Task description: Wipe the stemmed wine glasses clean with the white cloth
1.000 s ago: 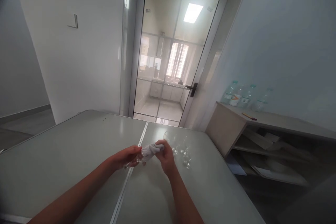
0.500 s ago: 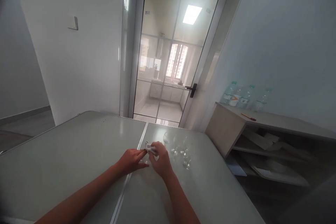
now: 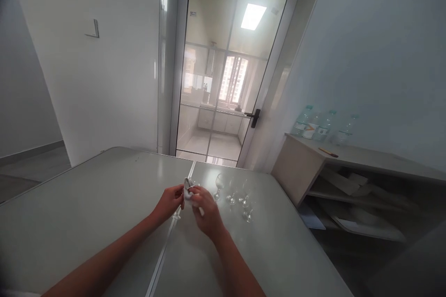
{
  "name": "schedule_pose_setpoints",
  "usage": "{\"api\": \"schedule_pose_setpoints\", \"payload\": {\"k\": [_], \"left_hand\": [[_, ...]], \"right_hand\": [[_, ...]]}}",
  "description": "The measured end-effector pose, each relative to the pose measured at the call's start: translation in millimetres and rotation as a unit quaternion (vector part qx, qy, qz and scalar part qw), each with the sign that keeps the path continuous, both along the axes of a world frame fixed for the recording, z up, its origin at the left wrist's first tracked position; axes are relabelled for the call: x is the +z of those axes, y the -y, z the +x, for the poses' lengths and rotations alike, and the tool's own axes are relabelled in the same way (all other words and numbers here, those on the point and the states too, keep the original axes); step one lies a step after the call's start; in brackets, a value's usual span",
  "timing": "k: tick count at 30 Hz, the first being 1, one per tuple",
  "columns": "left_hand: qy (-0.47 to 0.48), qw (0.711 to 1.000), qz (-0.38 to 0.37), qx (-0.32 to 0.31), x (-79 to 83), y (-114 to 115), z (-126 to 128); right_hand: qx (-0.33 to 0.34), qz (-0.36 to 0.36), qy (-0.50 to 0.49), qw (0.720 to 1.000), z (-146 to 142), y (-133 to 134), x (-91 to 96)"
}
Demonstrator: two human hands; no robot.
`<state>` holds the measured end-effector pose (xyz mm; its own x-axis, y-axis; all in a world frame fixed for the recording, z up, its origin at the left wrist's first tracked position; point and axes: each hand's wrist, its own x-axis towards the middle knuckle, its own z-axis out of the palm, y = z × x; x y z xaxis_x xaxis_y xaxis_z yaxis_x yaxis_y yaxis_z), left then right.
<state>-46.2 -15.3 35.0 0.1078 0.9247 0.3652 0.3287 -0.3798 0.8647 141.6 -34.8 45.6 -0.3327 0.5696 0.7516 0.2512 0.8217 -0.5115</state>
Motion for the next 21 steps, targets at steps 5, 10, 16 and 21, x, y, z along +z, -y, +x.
{"api": "schedule_pose_setpoints", "payload": {"k": [5,10,16,21], "left_hand": [[-0.226,0.965,0.135,0.006,-10.9,2.4,-3.8],[-0.338,0.9,0.275,-0.03,-20.2,5.1,-7.8],[-0.182,0.96,0.215,-0.002,-17.3,4.6,-6.1],[-0.016,0.995,0.076,0.056,-4.7,0.4,-5.5]], "right_hand": [[-0.044,0.05,0.091,0.994,-4.2,3.5,4.5],[-0.114,-0.134,-0.047,0.983,2.8,-6.7,1.0],[-0.011,-0.382,-0.25,0.89,9.0,-16.7,0.3],[0.0,-0.353,-0.264,0.898,-2.3,-9.4,-2.6]]}}
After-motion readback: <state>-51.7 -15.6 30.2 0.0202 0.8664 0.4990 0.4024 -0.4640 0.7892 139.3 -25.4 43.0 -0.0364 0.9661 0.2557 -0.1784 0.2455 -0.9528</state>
